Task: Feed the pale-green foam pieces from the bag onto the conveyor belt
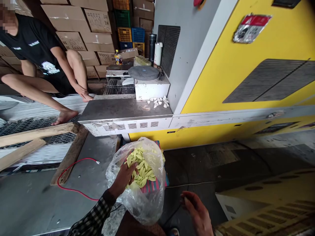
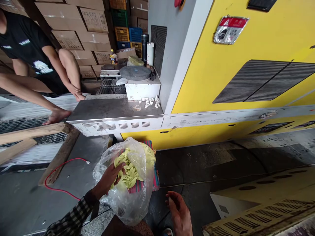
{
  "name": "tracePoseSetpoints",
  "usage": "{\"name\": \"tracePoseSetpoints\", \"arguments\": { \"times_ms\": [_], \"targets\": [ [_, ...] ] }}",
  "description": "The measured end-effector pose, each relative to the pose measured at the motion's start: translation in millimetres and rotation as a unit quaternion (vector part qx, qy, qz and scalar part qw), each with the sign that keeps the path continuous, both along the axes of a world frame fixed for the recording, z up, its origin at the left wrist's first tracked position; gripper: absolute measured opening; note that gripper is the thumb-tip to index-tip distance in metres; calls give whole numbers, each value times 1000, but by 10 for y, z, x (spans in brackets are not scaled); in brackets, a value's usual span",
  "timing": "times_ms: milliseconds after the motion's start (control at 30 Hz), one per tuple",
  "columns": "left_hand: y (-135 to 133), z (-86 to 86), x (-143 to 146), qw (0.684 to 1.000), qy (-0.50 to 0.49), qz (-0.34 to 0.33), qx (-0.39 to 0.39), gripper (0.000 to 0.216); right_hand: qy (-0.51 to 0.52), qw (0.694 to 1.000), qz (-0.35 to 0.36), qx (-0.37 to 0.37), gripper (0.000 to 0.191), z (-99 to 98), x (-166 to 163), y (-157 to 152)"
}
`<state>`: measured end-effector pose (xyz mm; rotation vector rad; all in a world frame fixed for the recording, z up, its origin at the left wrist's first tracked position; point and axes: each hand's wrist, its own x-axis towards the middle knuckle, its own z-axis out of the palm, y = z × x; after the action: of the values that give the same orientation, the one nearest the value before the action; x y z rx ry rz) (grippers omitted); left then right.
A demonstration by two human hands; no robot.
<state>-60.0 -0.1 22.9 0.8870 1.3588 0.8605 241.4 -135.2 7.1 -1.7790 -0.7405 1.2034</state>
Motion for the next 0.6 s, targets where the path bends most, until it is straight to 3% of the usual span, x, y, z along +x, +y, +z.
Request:
{"name": "tracePoseSetpoints", "arguments": {
  "times_ms": [133,167,233,333,467,600],
  "targets": [
    [-116,443,-53,999,-24,8,24,51,10,1000,-3,9,61,52,-7,-30],
    [-159,590,-50,999,-33,-31,19,49,19,1000,1,13,59,115,-35,-32],
    [-246,877,13,982,-53,-181,-10,47,50,998,15,28,52,329,-126,-27],
    [-352,1193,279,919,-27,-389,-53,45,111,989,62,69,42,812,-286,1],
    [-488,1342,865,855,26,-518,-21,38,92,975,144,139,35,1347,-250,-19],
    [-745,1286,1485,799,-27,-601,-18,37,4,977,109,185,21,1422,140,-380]
  ]
}}
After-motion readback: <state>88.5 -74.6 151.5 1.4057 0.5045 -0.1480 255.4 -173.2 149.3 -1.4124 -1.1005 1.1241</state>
